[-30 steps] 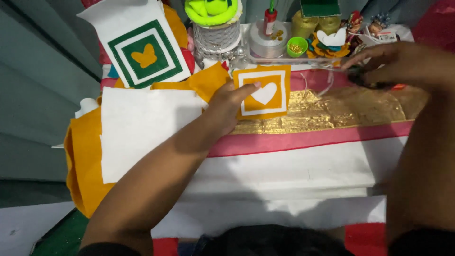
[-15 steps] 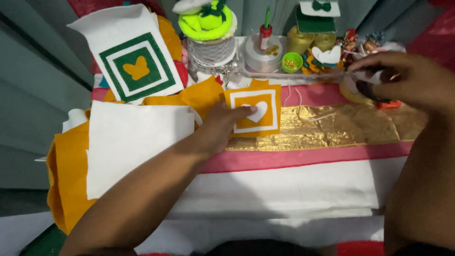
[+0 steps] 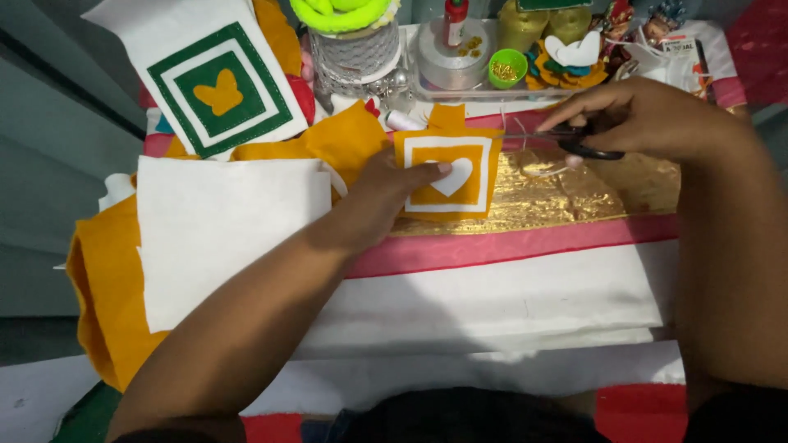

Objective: The person trims the edges of a felt piece with a heart design using scissors.

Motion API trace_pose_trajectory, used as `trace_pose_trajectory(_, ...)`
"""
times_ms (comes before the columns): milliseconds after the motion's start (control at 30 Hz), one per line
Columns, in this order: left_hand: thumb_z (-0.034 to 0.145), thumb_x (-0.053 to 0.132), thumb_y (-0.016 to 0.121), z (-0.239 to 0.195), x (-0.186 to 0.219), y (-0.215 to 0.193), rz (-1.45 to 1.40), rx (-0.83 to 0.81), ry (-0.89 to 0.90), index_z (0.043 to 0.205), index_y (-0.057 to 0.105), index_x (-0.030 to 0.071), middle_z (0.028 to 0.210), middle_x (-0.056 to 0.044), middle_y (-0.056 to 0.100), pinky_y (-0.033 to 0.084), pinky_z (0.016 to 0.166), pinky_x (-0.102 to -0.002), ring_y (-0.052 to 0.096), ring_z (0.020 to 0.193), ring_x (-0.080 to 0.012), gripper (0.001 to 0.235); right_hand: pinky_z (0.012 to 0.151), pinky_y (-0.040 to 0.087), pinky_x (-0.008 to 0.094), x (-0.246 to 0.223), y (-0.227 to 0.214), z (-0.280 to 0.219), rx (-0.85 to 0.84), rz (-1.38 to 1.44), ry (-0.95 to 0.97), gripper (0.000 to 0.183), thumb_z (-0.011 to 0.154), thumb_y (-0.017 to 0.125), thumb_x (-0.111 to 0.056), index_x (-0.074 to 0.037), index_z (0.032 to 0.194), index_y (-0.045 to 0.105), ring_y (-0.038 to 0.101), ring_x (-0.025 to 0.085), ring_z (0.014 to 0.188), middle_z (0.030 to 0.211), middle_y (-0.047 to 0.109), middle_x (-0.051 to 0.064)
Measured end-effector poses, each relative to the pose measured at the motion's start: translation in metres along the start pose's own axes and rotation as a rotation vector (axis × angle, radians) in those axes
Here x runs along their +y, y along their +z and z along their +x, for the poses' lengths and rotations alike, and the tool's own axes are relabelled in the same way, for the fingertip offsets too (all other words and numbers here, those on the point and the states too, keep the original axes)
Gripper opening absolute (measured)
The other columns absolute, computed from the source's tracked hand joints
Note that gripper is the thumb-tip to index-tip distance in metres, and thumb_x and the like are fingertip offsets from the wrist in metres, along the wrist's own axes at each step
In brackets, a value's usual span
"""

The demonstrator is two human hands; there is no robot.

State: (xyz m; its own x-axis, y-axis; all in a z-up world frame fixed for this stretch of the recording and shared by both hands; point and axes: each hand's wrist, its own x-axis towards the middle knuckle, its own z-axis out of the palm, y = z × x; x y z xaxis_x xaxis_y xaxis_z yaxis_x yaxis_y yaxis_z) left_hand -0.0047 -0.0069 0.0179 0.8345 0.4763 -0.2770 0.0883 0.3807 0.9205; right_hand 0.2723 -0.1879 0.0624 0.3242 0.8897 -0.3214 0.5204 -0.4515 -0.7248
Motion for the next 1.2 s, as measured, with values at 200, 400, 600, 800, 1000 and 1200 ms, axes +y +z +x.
trace_pose_trajectory(200,0.084,0.017,0.072,-0.003,0.005,0.004,0.068,0.002,-0.053,0.118,0.06,-0.011,0.102,-0.019,0.07,0.059,0.068,-0.025,0.071,0.085,-0.0212,0.046,0.075,0.045,0.031,-0.005,0.006,0.0,0.058,-0.031,0.039,0.051,0.078,0.07,0.012,-0.005,0.125,0.079,0.065,0.023,0.078,0.092,0.075,0.016)
trace_pose_trajectory(400,0.082,0.016,0.074,0.002,-0.001,0.003,0.033,0.042,-0.022,0.119,0.055,-0.012,0.104,-0.022,0.071,0.059,0.065,-0.026,0.073,0.085,-0.0239,0.05,0.074,0.046,0.031,-0.01,0.007,-0.003,0.085,-0.01,0.032,0.05,0.078,0.073,0.01,-0.005,0.125,0.079,0.064,0.022,0.077,0.093,0.075,0.014)
trace_pose_trajectory(600,0.081,0.018,0.075,0.003,0.0,0.003,0.056,0.056,-0.061,0.118,0.059,-0.011,0.1,-0.02,0.072,0.057,0.063,-0.025,0.072,0.081,-0.022,0.05,0.072,0.044,0.031,-0.008,0.007,-0.001,0.107,-0.089,0.052,0.05,0.077,0.072,0.007,-0.009,0.123,0.08,0.059,0.021,0.075,0.092,0.073,0.011)
trace_pose_trajectory(800,0.082,0.017,0.075,0.005,-0.002,0.003,0.071,0.045,-0.038,0.12,0.056,-0.013,0.102,-0.023,0.073,0.06,0.064,-0.024,0.075,0.082,-0.0246,0.052,0.081,0.047,0.029,-0.013,0.008,-0.001,0.114,-0.088,0.053,0.05,0.08,0.067,0.011,-0.011,0.123,0.078,0.061,0.018,0.085,0.114,0.078,0.005)
trace_pose_trajectory(1000,0.082,0.017,0.074,0.001,0.002,0.005,0.077,0.046,-0.04,0.119,0.056,-0.013,0.102,-0.023,0.073,0.06,0.065,-0.024,0.075,0.083,-0.0243,0.051,0.076,0.047,0.03,-0.01,0.008,-0.001,0.136,-0.122,0.055,0.053,0.08,0.066,0.013,-0.013,0.124,0.079,0.061,0.019,0.079,0.1,0.077,0.009)
trace_pose_trajectory(1200,0.082,0.021,0.074,0.01,-0.01,-0.004,0.078,0.042,0.044,0.132,0.042,-0.022,0.103,-0.026,0.071,0.059,0.061,-0.021,0.074,0.082,-0.0223,0.073,0.073,0.049,0.03,-0.01,0.005,-0.004,0.092,-0.052,-0.011,0.048,0.081,0.069,0.011,-0.006,0.125,0.076,0.071,0.022,0.079,0.091,0.077,0.016)
